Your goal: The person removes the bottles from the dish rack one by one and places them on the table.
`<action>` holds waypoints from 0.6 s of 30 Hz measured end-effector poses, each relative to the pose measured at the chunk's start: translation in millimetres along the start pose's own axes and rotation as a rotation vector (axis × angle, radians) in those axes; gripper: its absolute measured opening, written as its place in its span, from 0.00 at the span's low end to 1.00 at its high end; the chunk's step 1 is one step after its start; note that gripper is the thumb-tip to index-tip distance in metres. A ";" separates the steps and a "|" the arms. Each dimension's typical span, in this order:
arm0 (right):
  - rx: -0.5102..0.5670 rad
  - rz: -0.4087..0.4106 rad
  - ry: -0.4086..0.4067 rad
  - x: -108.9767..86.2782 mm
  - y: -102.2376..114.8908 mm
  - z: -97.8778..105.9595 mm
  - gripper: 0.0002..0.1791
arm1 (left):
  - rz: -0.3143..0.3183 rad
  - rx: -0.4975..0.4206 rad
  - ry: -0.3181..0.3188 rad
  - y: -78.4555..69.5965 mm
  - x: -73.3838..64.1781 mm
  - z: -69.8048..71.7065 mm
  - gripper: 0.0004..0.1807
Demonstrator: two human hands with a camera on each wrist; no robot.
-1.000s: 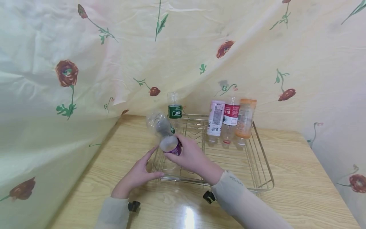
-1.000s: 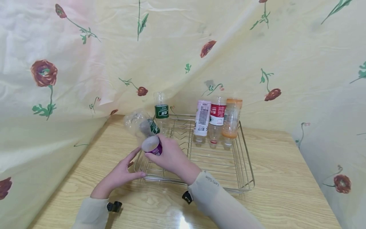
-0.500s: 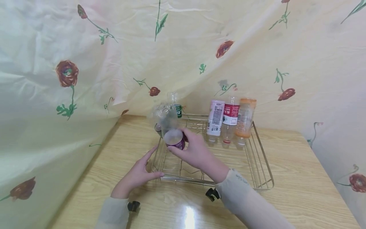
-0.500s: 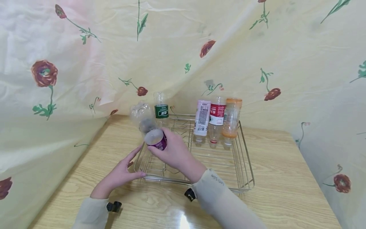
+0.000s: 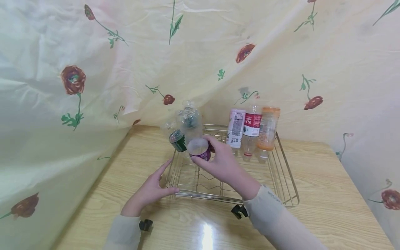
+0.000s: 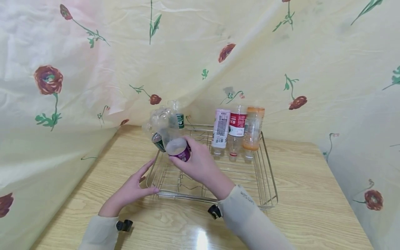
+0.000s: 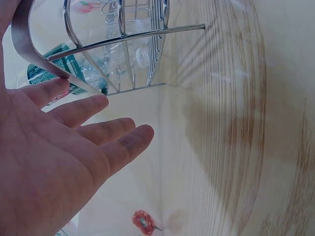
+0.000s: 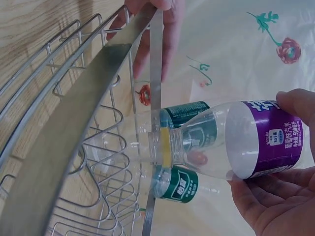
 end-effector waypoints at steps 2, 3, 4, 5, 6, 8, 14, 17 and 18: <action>-0.011 0.002 -0.007 -0.8 -0.8 3.0 0.33 | 0.002 -0.002 -0.002 0.4 0.0 -0.2 0.60; -0.017 0.001 -0.007 -1.5 -0.8 4.4 0.34 | 0.004 -0.002 -0.002 0.4 0.1 -0.4 0.60; -0.026 -0.002 -0.008 -2.0 -0.8 5.9 0.35 | 0.007 -0.001 -0.002 0.5 0.1 -0.4 0.61; -0.035 -0.007 -0.007 -2.7 -0.7 7.6 0.35 | 0.005 0.000 -0.003 0.1 0.1 -0.5 0.61; -0.043 -0.011 -0.009 -3.3 -0.6 9.3 0.35 | 0.009 0.000 -0.005 0.1 0.1 -0.5 0.61; -0.054 -0.021 -0.007 -4.3 0.0 12.6 0.34 | 0.011 0.003 -0.006 -0.2 0.1 -0.4 0.61; -0.069 -0.022 -0.012 -6.2 0.6 21.9 0.34 | 0.006 0.007 -0.007 0.9 0.5 -0.9 0.61; -0.052 -0.027 -0.002 -7.5 -1.5 24.3 0.34 | 0.008 0.007 -0.009 0.8 0.5 -0.9 0.61; -0.051 -0.027 0.000 -7.8 -2.3 25.0 0.34 | 0.005 0.009 -0.009 0.7 0.4 -1.0 0.61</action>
Point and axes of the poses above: each hand's wrist, its own x-axis towards the middle knuckle, its own z-axis out of the back of the hand, y = z × x, the point moved 3 cm from there along x, towards the middle knuckle, and after that the axes turned 12 degrees about -z, right-handed, at the moved point
